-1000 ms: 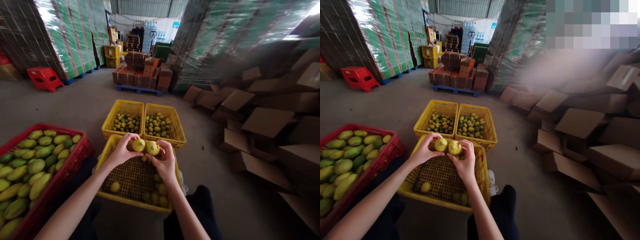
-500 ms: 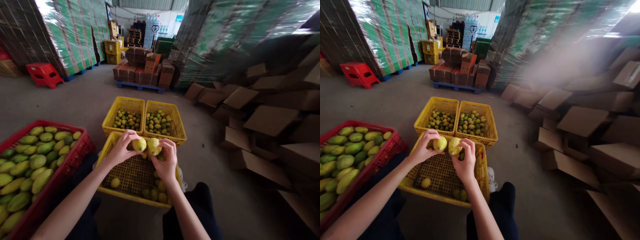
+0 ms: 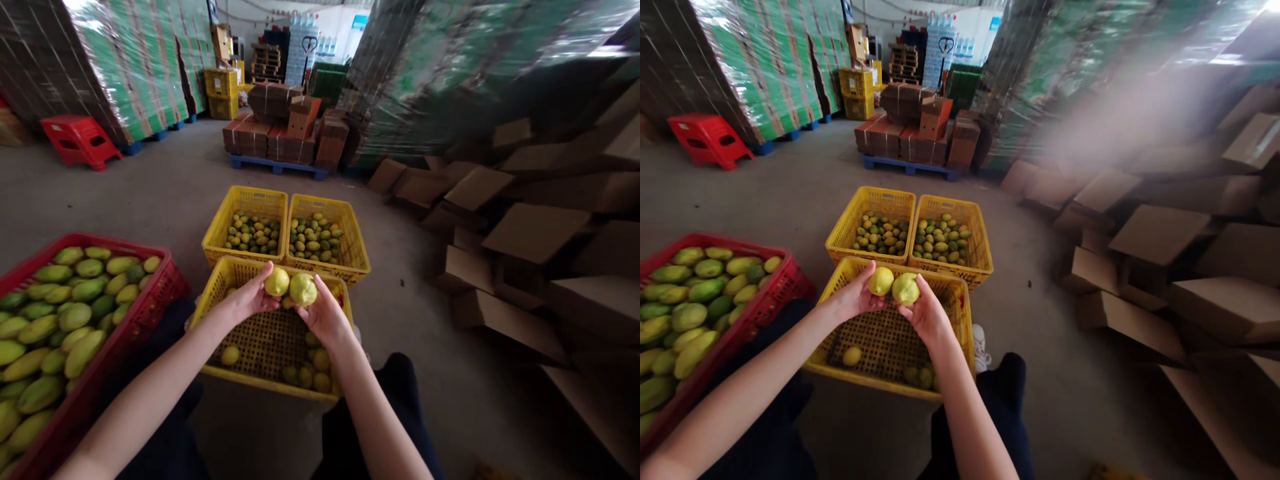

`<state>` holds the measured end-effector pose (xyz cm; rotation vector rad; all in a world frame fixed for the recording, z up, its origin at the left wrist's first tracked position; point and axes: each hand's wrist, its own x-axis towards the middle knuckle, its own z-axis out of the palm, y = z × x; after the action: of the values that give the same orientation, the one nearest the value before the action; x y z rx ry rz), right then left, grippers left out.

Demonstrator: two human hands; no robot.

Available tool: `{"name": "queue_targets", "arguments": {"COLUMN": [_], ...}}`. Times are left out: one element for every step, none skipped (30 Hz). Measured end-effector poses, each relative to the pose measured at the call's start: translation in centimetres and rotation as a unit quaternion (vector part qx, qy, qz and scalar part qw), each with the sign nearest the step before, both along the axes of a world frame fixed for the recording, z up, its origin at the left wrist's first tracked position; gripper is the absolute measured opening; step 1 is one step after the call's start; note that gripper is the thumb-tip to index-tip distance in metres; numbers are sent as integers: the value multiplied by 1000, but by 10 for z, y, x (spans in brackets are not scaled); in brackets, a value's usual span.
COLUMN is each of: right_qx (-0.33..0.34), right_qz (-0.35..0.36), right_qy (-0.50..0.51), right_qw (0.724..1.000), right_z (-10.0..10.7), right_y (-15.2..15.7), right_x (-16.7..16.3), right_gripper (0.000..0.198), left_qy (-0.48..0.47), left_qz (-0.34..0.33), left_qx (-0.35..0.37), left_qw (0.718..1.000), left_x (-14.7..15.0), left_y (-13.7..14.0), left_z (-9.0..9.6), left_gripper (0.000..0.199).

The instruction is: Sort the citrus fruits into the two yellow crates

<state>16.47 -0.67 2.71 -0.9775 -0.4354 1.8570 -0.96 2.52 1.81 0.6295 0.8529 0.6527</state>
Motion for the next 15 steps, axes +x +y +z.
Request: {"name": "queue_targets", "arguments": {"right_qx": [-11, -16, -19, -19, -19, -17, -14, -5, 11, 33, 59, 85, 109, 127, 139], "right_qz": [7, 12, 16, 20, 21, 19, 13, 2, -12, -28, -41, -49, -53, -53, -52], "right_qy": [13, 24, 31, 35, 37, 38, 37, 35, 33, 31, 28, 24, 21, 20, 21], "right_qw": [1000, 1000, 999, 999, 999, 999, 999, 999, 999, 999, 997, 995, 992, 990, 989], "right_z": [-2, -4, -6, -7, -7, -7, -7, -6, -4, -3, -1, 1, 3, 4, 5], "right_y": [1, 2, 3, 3, 3, 3, 2, 2, 1, 0, -1, -2, -3, -3, -4], "right_x": [1, 1, 2, 3, 4, 4, 5, 6, 6, 7, 7, 8, 8, 9, 9], "right_gripper": [32, 33, 35, 37, 38, 37, 35, 32, 28, 26, 25, 27, 30, 33, 36], "left_qy": [-7, -12, -16, -20, -24, -29, -36, -45, -53, -60, -67, -76, -88, -103, -121], "left_qz": [-4, -6, -8, -9, -9, -8, -2, 9, 25, 43, 59, 68, 70, 69, 68], "left_qx": [-25, -41, -50, -53, -51, -45, -33, -15, 12, 43, 74, 98, 112, 115, 108], "left_qw": [1000, 999, 999, 998, 998, 999, 999, 999, 998, 996, 993, 990, 987, 986, 984], "left_x": [1, 2, 3, 4, 4, 4, 4, 3, 3, 2, 1, 0, 0, -1, -1], "left_y": [-1, -2, -3, -4, -4, -4, -4, -4, -4, -4, -4, -4, -4, -4, -5], "left_z": [0, 0, -1, -1, -2, -2, -2, -2, -2, -1, 0, 1, 2, 3, 4], "left_gripper": [64, 65, 66, 65, 64, 62, 58, 54, 52, 52, 55, 57, 58, 58, 57]}}
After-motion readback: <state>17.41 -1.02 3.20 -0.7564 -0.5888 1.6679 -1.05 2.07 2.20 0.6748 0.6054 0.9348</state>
